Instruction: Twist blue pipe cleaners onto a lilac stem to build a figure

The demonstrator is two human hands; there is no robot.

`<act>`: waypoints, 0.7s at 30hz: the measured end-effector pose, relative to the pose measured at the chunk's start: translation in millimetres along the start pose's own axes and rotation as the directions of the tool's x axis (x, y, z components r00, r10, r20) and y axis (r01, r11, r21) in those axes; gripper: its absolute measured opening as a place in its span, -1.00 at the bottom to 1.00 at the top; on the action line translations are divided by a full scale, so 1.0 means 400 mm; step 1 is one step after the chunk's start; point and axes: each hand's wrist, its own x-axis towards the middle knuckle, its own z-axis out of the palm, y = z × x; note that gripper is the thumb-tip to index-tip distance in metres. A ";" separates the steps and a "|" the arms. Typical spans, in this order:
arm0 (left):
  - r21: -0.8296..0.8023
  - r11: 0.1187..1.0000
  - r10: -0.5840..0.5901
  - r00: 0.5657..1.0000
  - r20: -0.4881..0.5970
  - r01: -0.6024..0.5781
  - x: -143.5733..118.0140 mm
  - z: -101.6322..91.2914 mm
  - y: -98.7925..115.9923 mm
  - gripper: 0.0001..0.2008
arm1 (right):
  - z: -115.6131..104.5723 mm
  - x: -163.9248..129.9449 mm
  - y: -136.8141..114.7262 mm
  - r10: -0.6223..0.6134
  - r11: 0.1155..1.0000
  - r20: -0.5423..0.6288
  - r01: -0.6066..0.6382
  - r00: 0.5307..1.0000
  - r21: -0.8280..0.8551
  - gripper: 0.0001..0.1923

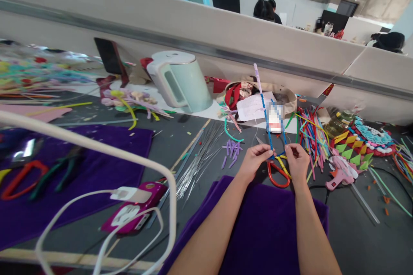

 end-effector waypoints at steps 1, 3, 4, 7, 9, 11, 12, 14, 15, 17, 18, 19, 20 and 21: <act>-0.002 1.000 -0.003 1.000 0.000 0.003 0.000 0.000 0.000 -0.74 | -0.001 0.001 -0.003 0.006 1.000 0.002 -0.006 1.000 0.020 -0.76; -0.014 1.000 -0.012 1.000 0.002 0.012 0.000 -0.001 -0.001 -0.74 | -0.004 0.002 -0.009 0.029 0.996 0.027 -0.032 0.999 0.088 -0.77; -0.021 1.000 -0.018 1.000 0.006 0.018 0.001 -0.001 -0.002 -0.74 | -0.005 0.003 -0.011 0.048 0.989 0.044 -0.053 0.998 0.136 -0.78; -0.047 0.998 -0.035 0.999 0.019 0.036 0.002 -0.003 -0.005 -0.73 | -0.004 0.006 -0.011 0.132 0.941 0.090 -0.153 0.987 0.300 -0.79; -0.067 0.997 -0.043 0.999 0.023 0.045 0.003 -0.004 -0.008 -0.73 | -0.003 0.008 -0.009 0.193 0.890 0.123 -0.227 0.973 0.396 -0.80; -0.090 0.995 -0.050 0.998 0.027 0.052 0.004 -0.004 -0.011 -0.73 | -0.004 0.009 -0.007 0.238 0.839 0.162 -0.287 0.958 0.462 -0.80; -0.100 0.993 -0.053 0.998 0.030 0.056 0.004 -0.004 -0.012 -0.73 | -0.004 0.009 -0.007 0.253 0.815 0.184 -0.312 0.950 0.488 -0.81; -0.116 0.991 -0.061 0.997 0.037 0.065 0.004 -0.003 -0.014 -0.73 | -0.006 0.009 -0.006 0.271 0.777 0.221 -0.348 0.937 0.524 -0.81; -0.121 0.990 -0.064 0.997 0.041 0.069 0.004 -0.003 -0.015 -0.73 | -0.007 0.009 -0.006 0.277 0.765 0.233 -0.360 0.932 0.534 -0.81; -0.128 0.989 -0.066 0.997 0.044 0.071 0.005 -0.003 -0.017 -0.74 | -0.007 0.009 -0.006 0.283 0.761 0.241 -0.370 0.928 0.532 -0.80; -0.126 0.990 -0.063 0.997 0.043 0.068 0.005 -0.004 -0.018 -0.74 | -0.006 0.009 -0.005 0.279 0.772 0.230 -0.361 0.932 0.524 -0.80; -0.119 0.991 -0.056 0.998 0.040 0.060 0.005 -0.004 -0.019 -0.74 | -0.005 0.008 -0.005 0.266 0.792 0.207 -0.336 0.941 0.510 -0.80; -0.106 0.993 -0.045 0.998 0.033 0.048 0.006 -0.004 -0.020 -0.75 | -0.003 0.008 -0.005 0.244 0.819 0.172 -0.298 0.954 0.490 -0.80; -0.088 0.996 -0.030 0.999 0.020 0.032 0.006 -0.003 -0.020 -0.75 | -0.001 0.007 -0.005 0.216 0.850 0.133 -0.253 0.967 0.462 -0.80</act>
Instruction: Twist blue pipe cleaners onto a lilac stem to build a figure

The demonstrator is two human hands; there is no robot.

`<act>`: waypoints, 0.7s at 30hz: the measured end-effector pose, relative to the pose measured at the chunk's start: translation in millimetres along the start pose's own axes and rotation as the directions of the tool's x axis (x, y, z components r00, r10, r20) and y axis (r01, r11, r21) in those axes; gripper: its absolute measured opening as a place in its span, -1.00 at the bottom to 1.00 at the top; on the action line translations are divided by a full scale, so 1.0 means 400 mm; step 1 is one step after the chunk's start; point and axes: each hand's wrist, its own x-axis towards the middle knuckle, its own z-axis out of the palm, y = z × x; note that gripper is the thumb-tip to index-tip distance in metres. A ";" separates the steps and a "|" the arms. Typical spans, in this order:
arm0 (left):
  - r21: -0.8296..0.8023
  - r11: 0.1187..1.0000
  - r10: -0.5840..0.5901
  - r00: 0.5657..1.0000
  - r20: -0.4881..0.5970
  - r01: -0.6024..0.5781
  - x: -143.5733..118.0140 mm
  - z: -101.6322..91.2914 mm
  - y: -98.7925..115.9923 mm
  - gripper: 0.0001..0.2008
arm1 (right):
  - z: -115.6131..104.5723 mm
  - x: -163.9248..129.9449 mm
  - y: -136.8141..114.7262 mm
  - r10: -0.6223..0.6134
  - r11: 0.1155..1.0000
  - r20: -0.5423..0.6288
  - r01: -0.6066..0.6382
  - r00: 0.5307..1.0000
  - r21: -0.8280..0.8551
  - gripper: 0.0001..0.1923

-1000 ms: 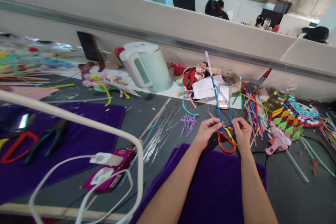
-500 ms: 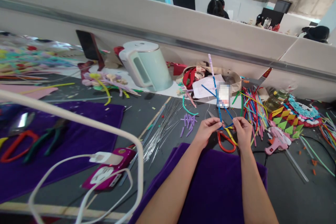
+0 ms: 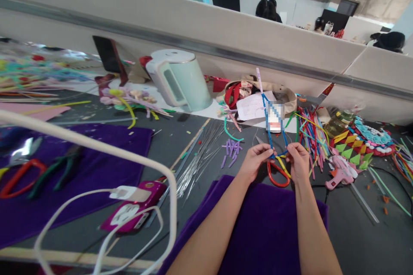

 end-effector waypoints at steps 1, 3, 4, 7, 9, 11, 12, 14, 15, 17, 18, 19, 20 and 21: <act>0.024 1.000 0.019 1.000 -0.015 -0.019 0.000 0.001 0.000 -0.75 | 0.002 -0.001 0.001 -0.045 0.998 -0.014 0.045 0.999 -0.048 -0.80; 0.088 0.994 0.069 0.996 -0.050 -0.065 0.000 0.005 0.000 -0.75 | 0.006 -0.003 0.001 -0.120 0.983 -0.022 0.115 0.993 -0.144 -0.77; 0.125 0.988 0.096 0.993 -0.064 -0.088 -0.001 0.007 0.000 -0.75 | 0.008 -0.004 0.001 -0.149 0.972 -0.018 0.144 0.989 -0.188 -0.73; 0.212 0.967 0.166 0.982 -0.087 -0.144 -0.003 0.015 -0.002 -0.76 | 0.013 -0.010 0.000 -0.270 0.908 -0.019 0.248 0.963 -0.339 -0.59; 0.238 0.957 0.196 0.975 -0.102 -0.167 -0.004 0.017 -0.004 -0.76 | 0.016 -0.016 0.000 -0.365 0.826 -0.003 0.322 0.931 -0.463 -0.56; 0.261 0.947 0.225 0.966 -0.125 -0.187 -0.004 0.018 -0.006 -0.76 | 0.019 -0.021 0.000 -0.431 0.727 0.059 0.385 0.900 -0.568 -0.63; 0.278 0.940 0.241 0.961 -0.136 -0.196 -0.004 0.018 -0.006 -0.77 | 0.021 -0.023 0.000 -0.443 0.682 0.102 0.409 0.891 -0.606 -0.67; 0.329 0.921 0.272 0.949 -0.159 -0.208 -0.004 0.020 -0.008 -0.78 | 0.024 -0.026 0.000 -0.433 0.624 0.167 0.428 0.886 -0.654 -0.71; 0.362 0.908 0.288 0.943 -0.168 -0.213 -0.004 0.021 -0.009 -0.79 | 0.025 -0.026 0.000 -0.419 0.613 0.181 0.425 0.890 -0.667 -0.70; 0.434 0.872 0.329 0.927 -0.178 -0.226 -0.006 0.024 -0.011 -0.82 | 0.026 -0.025 0.002 -0.394 0.616 0.178 0.403 0.902 -0.677 -0.64; 0.467 0.852 0.353 0.919 -0.177 -0.238 -0.007 0.026 -0.012 -0.83 | 0.026 -0.025 0.003 -0.385 0.625 0.173 0.394 0.907 -0.674 -0.63; 0.493 0.833 0.377 0.910 -0.173 -0.252 -0.008 0.028 -0.013 -0.85 | 0.027 -0.024 0.005 -0.375 0.635 0.174 0.389 0.911 -0.668 -0.64; 0.512 0.817 0.397 0.903 -0.165 -0.266 -0.009 0.029 -0.014 -0.86 | 0.028 -0.023 0.006 -0.367 0.646 0.176 0.386 0.913 -0.658 -0.67; 0.522 0.807 0.409 0.899 -0.156 -0.277 -0.010 0.030 -0.015 -0.87 | 0.029 -0.023 0.007 -0.361 0.657 0.179 0.386 0.915 -0.647 -0.72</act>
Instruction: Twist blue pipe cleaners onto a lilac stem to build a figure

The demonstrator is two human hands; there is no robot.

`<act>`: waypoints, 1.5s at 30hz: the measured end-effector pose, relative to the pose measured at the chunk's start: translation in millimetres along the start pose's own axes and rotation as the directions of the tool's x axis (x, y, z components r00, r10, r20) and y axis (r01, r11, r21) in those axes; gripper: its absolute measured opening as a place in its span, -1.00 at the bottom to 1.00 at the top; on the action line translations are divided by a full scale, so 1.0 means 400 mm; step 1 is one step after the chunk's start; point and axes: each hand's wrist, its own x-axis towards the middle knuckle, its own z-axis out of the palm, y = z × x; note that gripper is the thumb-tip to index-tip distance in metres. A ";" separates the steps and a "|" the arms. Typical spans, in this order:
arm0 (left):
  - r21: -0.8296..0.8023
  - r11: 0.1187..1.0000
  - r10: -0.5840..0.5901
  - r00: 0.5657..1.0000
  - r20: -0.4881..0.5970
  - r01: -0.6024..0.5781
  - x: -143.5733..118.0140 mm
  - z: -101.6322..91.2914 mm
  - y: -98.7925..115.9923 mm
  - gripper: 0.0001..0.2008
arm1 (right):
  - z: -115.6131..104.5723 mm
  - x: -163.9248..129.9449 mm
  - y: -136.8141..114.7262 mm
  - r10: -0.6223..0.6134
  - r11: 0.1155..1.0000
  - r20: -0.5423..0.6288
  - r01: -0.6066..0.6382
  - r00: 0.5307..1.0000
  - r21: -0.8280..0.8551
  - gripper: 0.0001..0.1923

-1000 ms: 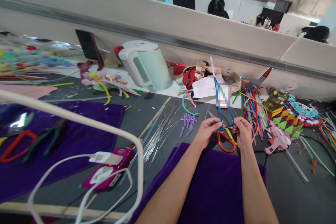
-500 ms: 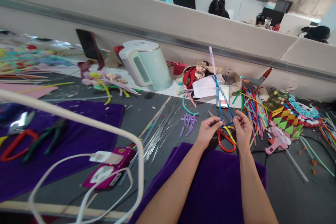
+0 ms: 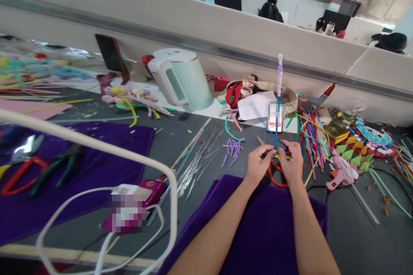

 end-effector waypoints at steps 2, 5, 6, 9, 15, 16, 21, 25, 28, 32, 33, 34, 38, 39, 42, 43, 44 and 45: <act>-0.002 1.000 0.008 1.000 0.011 -0.008 -0.001 0.000 0.000 -0.88 | 0.003 0.000 0.000 -0.001 1.000 -0.006 0.001 1.000 0.024 -0.82; -0.008 1.000 -0.001 1.000 0.014 0.001 0.000 0.000 -0.002 -0.88 | 0.008 -0.001 0.001 -0.001 1.000 -0.067 0.001 0.998 0.003 -0.90; -0.006 1.000 -0.004 1.000 0.009 0.004 0.001 0.000 -0.002 -0.88 | 0.010 -0.001 0.003 -0.002 1.000 -0.091 0.000 0.996 -0.015 -0.89; 0.006 1.000 -0.006 1.000 0.004 0.006 0.000 0.003 -0.002 -0.89 | 0.012 -0.003 0.012 -0.013 0.998 -0.154 0.004 0.988 -0.060 -0.92; -0.022 0.999 -0.027 1.000 0.014 0.028 -0.004 0.011 -0.002 -0.89 | 0.004 -0.004 0.013 0.015 0.999 -0.262 -0.028 0.965 -0.045 -0.91; -0.037 0.998 -0.045 0.999 0.012 0.045 -0.004 0.011 -0.001 -0.87 | 0.002 -0.004 0.012 0.031 0.999 -0.277 -0.039 0.961 -0.026 -0.90; -0.110 0.984 -0.137 0.990 0.021 0.139 -0.003 0.008 0.009 -0.83 | 0.003 0.001 0.020 0.182 0.979 -0.335 -0.138 0.925 0.151 -0.80; -0.131 0.981 -0.147 0.989 0.004 0.146 -0.002 0.007 0.020 -0.84 | 0.010 0.003 0.036 0.364 0.885 -0.288 -0.233 0.885 0.403 -0.73; -0.129 0.981 -0.146 0.989 -0.012 0.143 -0.002 0.007 0.022 -0.85 | 0.014 0.005 0.041 0.443 0.817 -0.282 -0.254 0.851 0.518 -0.70; -0.176 0.970 -0.172 0.985 -0.024 0.166 0.000 0.005 0.017 -0.85 | 0.015 0.010 0.035 0.498 0.754 -0.275 -0.253 0.823 0.607 -0.70; -0.195 0.966 -0.180 0.983 -0.024 0.172 0.000 0.004 0.015 -0.84 | 0.015 0.011 0.034 0.515 0.727 -0.246 -0.265 0.821 0.634 -0.70; -0.213 0.961 -0.186 0.982 -0.025 0.176 0.001 0.004 0.013 -0.83 | 0.015 0.012 0.032 0.532 0.696 -0.211 -0.282 0.820 0.660 -0.72; -0.247 0.954 -0.183 0.983 -0.034 0.169 0.000 0.005 0.005 -0.81 | 0.016 0.014 0.032 0.568 0.611 -0.099 -0.338 0.817 0.716 -0.75; -0.236 0.959 -0.172 0.984 -0.036 0.159 0.000 0.005 0.004 -0.81 | 0.016 0.014 0.032 0.565 0.608 -0.090 -0.340 0.820 0.718 -0.75; -0.143 0.985 -0.102 0.994 -0.044 0.095 -0.001 0.006 0.000 -0.85 | 0.016 0.013 0.031 0.546 0.620 -0.075 -0.343 0.834 0.706 -0.72; -0.107 0.992 -0.070 0.996 -0.047 0.065 -0.002 0.006 -0.001 -0.86 | 0.015 0.013 0.030 0.544 0.624 -0.069 -0.348 0.836 0.699 -0.72; -0.077 0.996 -0.037 0.998 -0.051 0.033 -0.002 0.006 -0.001 -0.87 | 0.015 0.012 0.028 0.545 0.625 -0.062 -0.356 0.836 0.695 -0.71; -0.055 0.998 -0.007 0.999 -0.052 0.004 -0.003 0.005 -0.001 -0.88 | 0.014 0.012 0.027 0.549 0.622 -0.055 -0.364 0.834 0.693 -0.71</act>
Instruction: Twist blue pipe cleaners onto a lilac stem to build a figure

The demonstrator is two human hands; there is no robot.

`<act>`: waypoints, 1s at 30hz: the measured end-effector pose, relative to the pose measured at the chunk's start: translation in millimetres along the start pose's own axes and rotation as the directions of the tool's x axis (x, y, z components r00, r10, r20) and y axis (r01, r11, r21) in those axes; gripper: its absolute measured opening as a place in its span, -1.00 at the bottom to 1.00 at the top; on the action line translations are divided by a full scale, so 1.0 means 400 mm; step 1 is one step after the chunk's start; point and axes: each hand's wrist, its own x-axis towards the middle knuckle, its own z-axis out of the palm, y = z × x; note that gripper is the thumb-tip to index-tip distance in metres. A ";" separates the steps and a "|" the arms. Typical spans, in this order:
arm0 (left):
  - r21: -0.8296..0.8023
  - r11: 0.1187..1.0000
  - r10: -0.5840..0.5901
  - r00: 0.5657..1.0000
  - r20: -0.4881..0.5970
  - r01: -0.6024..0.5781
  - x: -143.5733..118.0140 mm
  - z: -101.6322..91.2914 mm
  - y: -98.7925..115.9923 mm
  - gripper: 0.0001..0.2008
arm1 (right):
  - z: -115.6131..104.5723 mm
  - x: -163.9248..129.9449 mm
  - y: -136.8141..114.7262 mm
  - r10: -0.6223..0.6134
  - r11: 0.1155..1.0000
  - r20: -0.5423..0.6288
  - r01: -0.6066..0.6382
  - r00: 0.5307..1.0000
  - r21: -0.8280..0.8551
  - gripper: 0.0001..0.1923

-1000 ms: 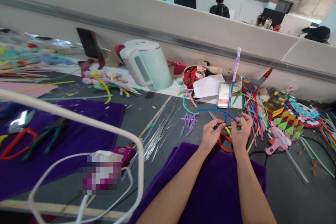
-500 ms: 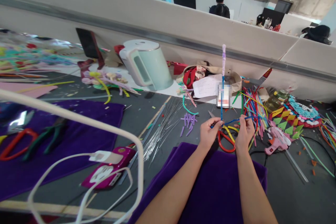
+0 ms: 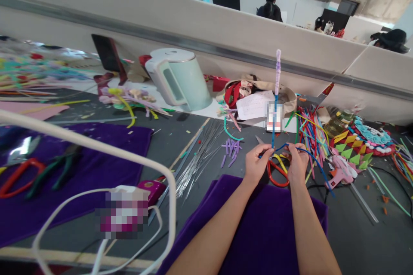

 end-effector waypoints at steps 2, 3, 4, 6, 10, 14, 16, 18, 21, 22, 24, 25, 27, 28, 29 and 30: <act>0.023 0.999 0.050 0.999 0.008 -0.050 -0.002 0.000 0.002 -0.89 | 0.000 0.000 -0.002 0.013 1.000 -0.001 -0.013 1.000 -0.003 -0.70; 0.029 0.997 0.070 0.997 0.017 -0.071 -0.003 0.000 0.004 -0.89 | 0.001 0.000 -0.002 0.016 1.000 -0.003 -0.016 1.000 -0.003 -0.70; 0.033 0.995 0.090 0.995 0.029 -0.091 -0.005 0.000 0.006 -0.89 | 0.001 0.000 -0.002 0.019 1.000 -0.004 -0.019 1.000 -0.001 -0.70; 0.043 0.991 0.125 0.991 0.054 -0.127 -0.008 0.001 0.011 -0.90 | 0.000 0.002 -0.002 0.021 1.000 -0.008 -0.021 1.000 0.013 -0.69; 0.050 0.986 0.153 0.986 0.068 -0.157 -0.013 0.003 0.016 -0.91 | 0.000 0.006 -0.001 0.026 0.998 -0.011 -0.025 1.000 0.065 -0.66; -0.036 0.998 0.047 0.998 0.049 -0.045 -0.010 0.004 0.011 -0.88 | 0.002 0.007 -0.005 0.053 0.987 -0.014 -0.050 0.998 0.152 -0.64; -0.130 0.990 -0.048 0.998 0.042 0.053 -0.008 0.005 0.008 -0.85 | 0.002 0.006 -0.008 0.065 0.979 0.008 -0.065 0.998 0.191 -0.64; -0.232 0.963 -0.130 0.990 0.052 0.139 -0.006 0.006 0.005 -0.82 | 0.002 0.005 -0.012 0.080 0.971 0.033 -0.085 0.996 0.224 -0.63; -0.375 0.897 -0.218 0.972 0.082 0.233 -0.002 0.006 0.002 -0.78 | 0.000 0.003 -0.019 0.115 0.955 0.075 -0.131 0.991 0.267 -0.62; -0.417 0.871 -0.243 0.965 0.097 0.261 -0.001 0.006 0.002 -0.77 | 0.000 0.002 -0.022 0.130 0.947 0.093 -0.151 0.987 0.283 -0.62; -0.480 0.820 -0.282 0.950 0.135 0.312 0.001 0.004 0.001 -0.76 | 0.000 0.000 -0.027 0.155 0.927 0.139 -0.193 0.978 0.323 -0.61; -0.500 0.800 -0.294 0.943 0.158 0.333 0.002 0.004 0.001 -0.76 | 0.000 -0.002 -0.030 0.163 0.915 0.169 -0.213 0.972 0.342 -0.62; -0.523 0.770 -0.304 0.931 0.202 0.365 0.004 0.002 0.000 -0.76 | 0.000 -0.004 -0.036 0.166 0.898 0.236 -0.246 0.957 0.366 -0.63; -0.533 0.757 -0.306 0.926 0.221 0.377 0.004 0.001 -0.001 -0.76 | -0.001 -0.006 -0.039 0.166 0.893 0.268 -0.260 0.949 0.368 -0.64; -0.542 0.744 -0.307 0.921 0.240 0.390 0.004 0.000 -0.001 -0.76 | -0.001 -0.008 -0.042 0.164 0.890 0.296 -0.271 0.941 0.367 -0.65; -0.551 0.732 -0.308 0.915 0.259 0.402 0.004 -0.001 -0.002 -0.76 | -0.002 -0.010 -0.045 0.164 0.887 0.322 -0.282 0.932 0.366 -0.66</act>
